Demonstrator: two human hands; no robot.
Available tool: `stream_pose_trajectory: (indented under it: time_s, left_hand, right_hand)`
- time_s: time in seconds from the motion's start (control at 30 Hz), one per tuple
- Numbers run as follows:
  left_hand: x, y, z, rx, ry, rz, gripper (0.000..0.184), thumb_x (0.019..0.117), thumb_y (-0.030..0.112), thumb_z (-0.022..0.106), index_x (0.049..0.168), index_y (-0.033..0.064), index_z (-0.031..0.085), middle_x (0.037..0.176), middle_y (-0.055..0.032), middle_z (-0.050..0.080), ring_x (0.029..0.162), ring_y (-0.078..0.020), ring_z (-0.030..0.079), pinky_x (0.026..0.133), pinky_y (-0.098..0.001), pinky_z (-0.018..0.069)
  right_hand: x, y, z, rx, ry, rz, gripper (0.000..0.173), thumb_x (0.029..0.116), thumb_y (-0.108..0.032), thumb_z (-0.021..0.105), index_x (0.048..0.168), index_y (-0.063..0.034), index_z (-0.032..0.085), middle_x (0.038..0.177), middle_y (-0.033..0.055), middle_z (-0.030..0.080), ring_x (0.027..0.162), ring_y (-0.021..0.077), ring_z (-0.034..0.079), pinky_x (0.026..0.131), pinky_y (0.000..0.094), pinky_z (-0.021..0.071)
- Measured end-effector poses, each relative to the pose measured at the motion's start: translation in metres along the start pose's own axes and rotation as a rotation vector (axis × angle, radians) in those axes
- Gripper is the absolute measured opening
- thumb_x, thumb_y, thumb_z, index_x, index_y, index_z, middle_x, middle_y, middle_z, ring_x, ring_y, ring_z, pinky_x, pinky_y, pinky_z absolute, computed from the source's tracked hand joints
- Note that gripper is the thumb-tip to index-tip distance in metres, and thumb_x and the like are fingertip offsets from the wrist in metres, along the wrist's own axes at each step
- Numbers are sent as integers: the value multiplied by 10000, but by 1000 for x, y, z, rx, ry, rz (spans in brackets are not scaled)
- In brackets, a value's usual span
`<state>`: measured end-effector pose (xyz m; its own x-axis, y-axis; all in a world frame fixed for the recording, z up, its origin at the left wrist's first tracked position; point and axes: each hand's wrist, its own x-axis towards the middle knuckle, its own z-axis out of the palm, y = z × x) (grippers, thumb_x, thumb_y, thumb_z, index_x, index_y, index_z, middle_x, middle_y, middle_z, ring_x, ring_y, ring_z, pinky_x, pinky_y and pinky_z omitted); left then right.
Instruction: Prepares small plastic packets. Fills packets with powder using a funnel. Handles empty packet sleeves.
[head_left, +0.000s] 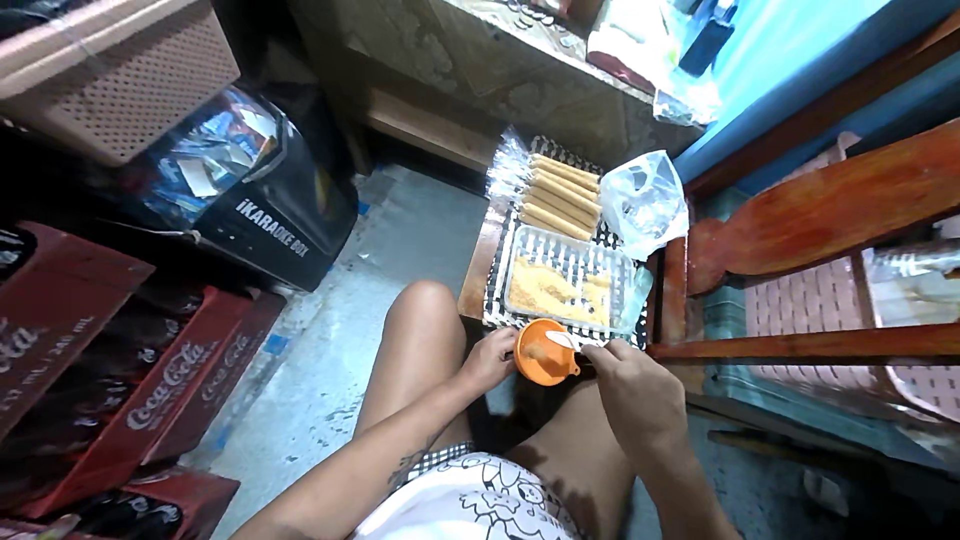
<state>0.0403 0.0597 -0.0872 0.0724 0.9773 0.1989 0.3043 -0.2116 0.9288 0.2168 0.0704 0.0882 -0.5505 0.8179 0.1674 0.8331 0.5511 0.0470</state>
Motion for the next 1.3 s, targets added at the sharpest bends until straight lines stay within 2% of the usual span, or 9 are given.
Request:
stream_pose_trajectory:
  time_s: [0.13, 0.3, 0.47, 0.63, 0.77, 0.97, 1.07, 1.2, 1.3]
  left_hand:
    - [1, 2, 0, -5, -2, 9, 237, 963, 141, 630, 1061, -36, 752, 1112, -195, 711, 1111, -298, 661, 1008, -464, 493]
    - [-1, 0, 1, -12, -5, 5, 242, 959, 149, 635, 1055, -39, 753, 1092, -195, 711, 1092, -303, 665, 995, -472, 497]
    - [0, 3, -1, -2, 1, 15, 232, 961, 121, 620, 1061, -43, 752, 1122, -197, 713, 1136, -309, 657, 1027, -468, 486]
    - [-1, 2, 0, -16, -25, 24, 245, 974, 139, 611, 1080, -32, 751, 1111, -189, 709, 1109, -289, 658, 1015, -449, 489]
    - [-2, 5, 0, -5, 19, 56, 225, 957, 109, 623, 1078, -34, 748, 1133, -199, 718, 1129, -303, 671, 1027, -462, 496]
    - [-1, 2, 1, -6, 22, 52, 220, 962, 108, 607, 1029, -44, 752, 1092, -195, 718, 1099, -300, 672, 1005, -455, 502]
    - [-1, 2, 1, -4, 14, 31, 228, 961, 118, 608, 1037, -46, 748, 1095, -197, 715, 1104, -307, 666, 1005, -464, 495]
    - [-1, 0, 2, -4, -20, 27, 235, 963, 151, 623, 1036, -28, 756, 1098, -183, 710, 1108, -299, 654, 1003, -467, 487]
    - [-1, -2, 2, -2, -10, 37, 241, 970, 162, 623, 1034, -27, 756, 1077, -180, 713, 1101, -297, 656, 1000, -466, 489]
  right_hand:
    - [-3, -5, 7, 52, -72, -9, 189, 869, 86, 661, 957, -25, 787, 846, 174, 713, 748, 345, 726, 607, 474, 584]
    - [-1, 1, 8, 49, 30, -19, 197, 860, 88, 675, 948, -48, 788, 835, 161, 715, 758, 337, 726, 606, 454, 582]
    - [-4, 1, 17, 112, -23, -57, 166, 874, 64, 674, 941, -40, 786, 847, 160, 711, 769, 332, 727, 620, 455, 595]
    - [-1, 6, 15, 172, 104, -114, 196, 857, 69, 687, 944, -74, 789, 855, 152, 712, 805, 343, 713, 645, 459, 571]
    - [-2, 4, 22, 164, 57, -170, 170, 859, 57, 691, 917, -72, 786, 850, 151, 706, 793, 346, 706, 633, 482, 557]
    - [-13, 11, 6, 74, 65, -115, 162, 860, 50, 697, 897, -82, 783, 880, 141, 722, 833, 342, 712, 625, 471, 534]
    - [-17, 10, -2, 12, -7, -93, 179, 834, 72, 714, 879, -86, 786, 865, 140, 722, 823, 345, 714, 610, 482, 519]
    - [-13, 5, 17, 50, -28, -97, 197, 852, 85, 685, 910, -73, 789, 861, 159, 716, 828, 355, 716, 634, 494, 542]
    - [-9, 7, 16, 98, 37, -90, 198, 858, 74, 684, 921, -81, 790, 850, 148, 720, 807, 351, 717, 621, 489, 541]
